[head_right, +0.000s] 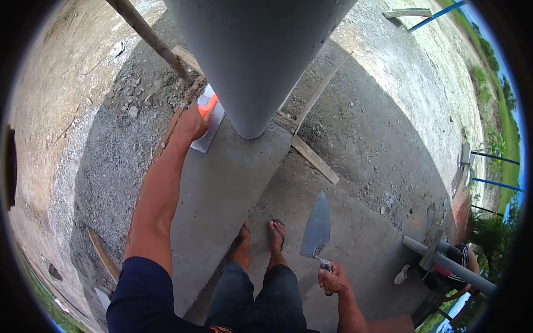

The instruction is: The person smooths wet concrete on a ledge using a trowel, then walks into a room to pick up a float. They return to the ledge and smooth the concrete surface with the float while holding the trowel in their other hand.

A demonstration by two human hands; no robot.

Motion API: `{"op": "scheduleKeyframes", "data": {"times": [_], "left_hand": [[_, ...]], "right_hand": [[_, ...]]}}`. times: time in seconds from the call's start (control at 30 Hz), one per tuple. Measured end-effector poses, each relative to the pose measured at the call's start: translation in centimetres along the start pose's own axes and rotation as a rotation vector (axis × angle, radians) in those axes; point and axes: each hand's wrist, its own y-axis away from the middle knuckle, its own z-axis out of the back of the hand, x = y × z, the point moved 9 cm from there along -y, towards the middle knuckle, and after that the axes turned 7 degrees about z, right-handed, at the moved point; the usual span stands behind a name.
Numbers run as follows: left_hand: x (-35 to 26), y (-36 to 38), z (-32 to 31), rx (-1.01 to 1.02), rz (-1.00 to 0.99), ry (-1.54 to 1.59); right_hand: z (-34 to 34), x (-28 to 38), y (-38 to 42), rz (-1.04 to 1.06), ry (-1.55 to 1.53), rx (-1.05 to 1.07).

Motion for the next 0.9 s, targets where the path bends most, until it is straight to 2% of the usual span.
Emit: {"op": "scheduleKeyframes", "data": {"times": [0.1,0.17,0.2,0.3,0.33,0.43,0.47,0.53,0.63,0.7,0.73,0.83,0.9], "left_hand": [[-0.8,0.4,-1.3,-0.008,-0.033,0.033],[1.5,3.6,-1.7,0.032,-0.102,-0.047],[3.3,3.7,-0.9,0.079,-0.049,-0.096],[3.1,-0.1,0.8,-0.054,-0.121,-0.078],[1.6,-0.5,0.9,-0.01,-0.01,-0.085],[0.5,2.0,-1.3,0.079,-0.064,-0.07],[2.2,3.5,-1.7,0.125,-0.06,-0.072],[6.5,3.6,-0.5,0.081,-0.06,-0.139],[5.0,1.4,1.6,-0.059,-0.108,0.03],[2.3,-1.8,0.3,0.021,0.004,-0.074],[-0.5,0.3,1.7,0.023,-0.017,-0.046],[2.4,4.0,-1.6,0.113,-0.079,-0.011],[6.3,7.2,-0.7,0.102,-0.073,-0.117]], "right_hand": [[0.5,-1.1,0.2,-0.039,-0.004,-0.015],[0.3,-1.2,0.3,-0.029,-0.037,-0.009],[0.3,-1.4,0.4,-0.03,-0.033,0.012],[1.1,-1.9,0.9,-0.035,-0.015,0.019],[1.2,-1.8,0.6,-0.034,-0.017,0.009],[0.7,-2.1,0.5,-0.033,-0.045,-0.013],[0.7,-1.8,0.2,-0.019,-0.057,-0.017],[0.1,-0.9,0.6,0.0,-0.06,0.021],[0.5,-1.0,1.0,-0.003,-0.022,0.043],[0.5,-1.5,0.7,-0.011,-0.007,0.034],[0.6,-1.7,0.5,-0.022,-0.003,0.025],[0.3,-2.1,0.4,-0.031,-0.032,0.022],[-0.3,-1.8,0.4,-0.031,-0.01,0.025]]}}
